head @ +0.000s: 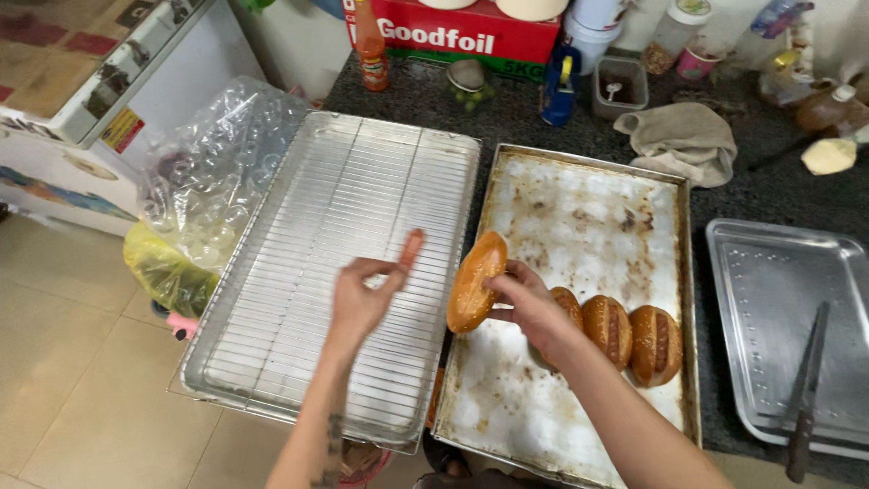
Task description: The person slices several buns in half using a knife on a baking sheet. They then place cooked sausages into the buns to form hot dogs. The tray of assembled hot dogs is placed into a metal rack. Finally, the person retrieves a container of meat from a display fridge and places some onto a plate.
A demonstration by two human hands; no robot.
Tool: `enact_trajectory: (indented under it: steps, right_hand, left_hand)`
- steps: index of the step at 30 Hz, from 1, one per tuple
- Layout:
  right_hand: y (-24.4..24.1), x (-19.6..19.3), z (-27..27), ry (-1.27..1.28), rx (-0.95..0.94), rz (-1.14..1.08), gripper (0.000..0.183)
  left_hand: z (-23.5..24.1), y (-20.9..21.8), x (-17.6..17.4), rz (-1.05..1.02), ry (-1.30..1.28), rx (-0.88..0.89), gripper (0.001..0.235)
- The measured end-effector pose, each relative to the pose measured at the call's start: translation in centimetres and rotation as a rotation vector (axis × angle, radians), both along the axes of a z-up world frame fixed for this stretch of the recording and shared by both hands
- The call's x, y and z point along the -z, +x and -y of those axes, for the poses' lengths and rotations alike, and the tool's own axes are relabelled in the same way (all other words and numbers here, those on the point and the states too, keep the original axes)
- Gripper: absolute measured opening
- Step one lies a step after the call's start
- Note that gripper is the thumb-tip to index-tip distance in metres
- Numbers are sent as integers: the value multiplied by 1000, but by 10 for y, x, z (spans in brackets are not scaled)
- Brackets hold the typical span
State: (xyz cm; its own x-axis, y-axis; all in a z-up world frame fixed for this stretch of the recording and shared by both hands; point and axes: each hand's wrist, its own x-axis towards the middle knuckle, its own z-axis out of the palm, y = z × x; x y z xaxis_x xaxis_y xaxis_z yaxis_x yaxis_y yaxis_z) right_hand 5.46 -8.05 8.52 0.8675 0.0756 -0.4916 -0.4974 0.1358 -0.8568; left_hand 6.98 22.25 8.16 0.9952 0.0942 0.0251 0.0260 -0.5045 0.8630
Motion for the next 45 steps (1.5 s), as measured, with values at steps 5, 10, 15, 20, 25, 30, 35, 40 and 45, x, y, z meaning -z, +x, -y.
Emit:
enact_trajectory:
  steps: [5,10,15,20,25,30,35,40,45]
  right_hand:
    - [-11,13,13,59,-13,54,68]
    - [-25,21,38,139,11,59,63]
    - [-39,18,62,42,23,62,61]
    - [-45,15,72,228,92,47,63]
    - [-52,14,76,376,129,61,63]
    - [-55,6,86,434,108,64,58]
    - [-51,-13,98,353,72,54,57]
    - [-41,-30,111,293,90,18,65]
    - [-33,-24,112,22,21,-26,71]
  left_hand:
    - [88,-46,7,-16,-401,187,27]
    - [131,-59,-5,-19,-312,160,30]
    - [159,-82,-42,80,-33,98,34]
    - [184,-97,-80,260,249,29,34]
    - [198,-103,-94,371,438,6,34]
    - [205,-105,-91,387,479,56,37]
    - [210,-113,-82,339,144,110,38]
    - [198,-100,-59,245,-122,49,42]
    - [189,-74,-20,-288,-446,75,56]
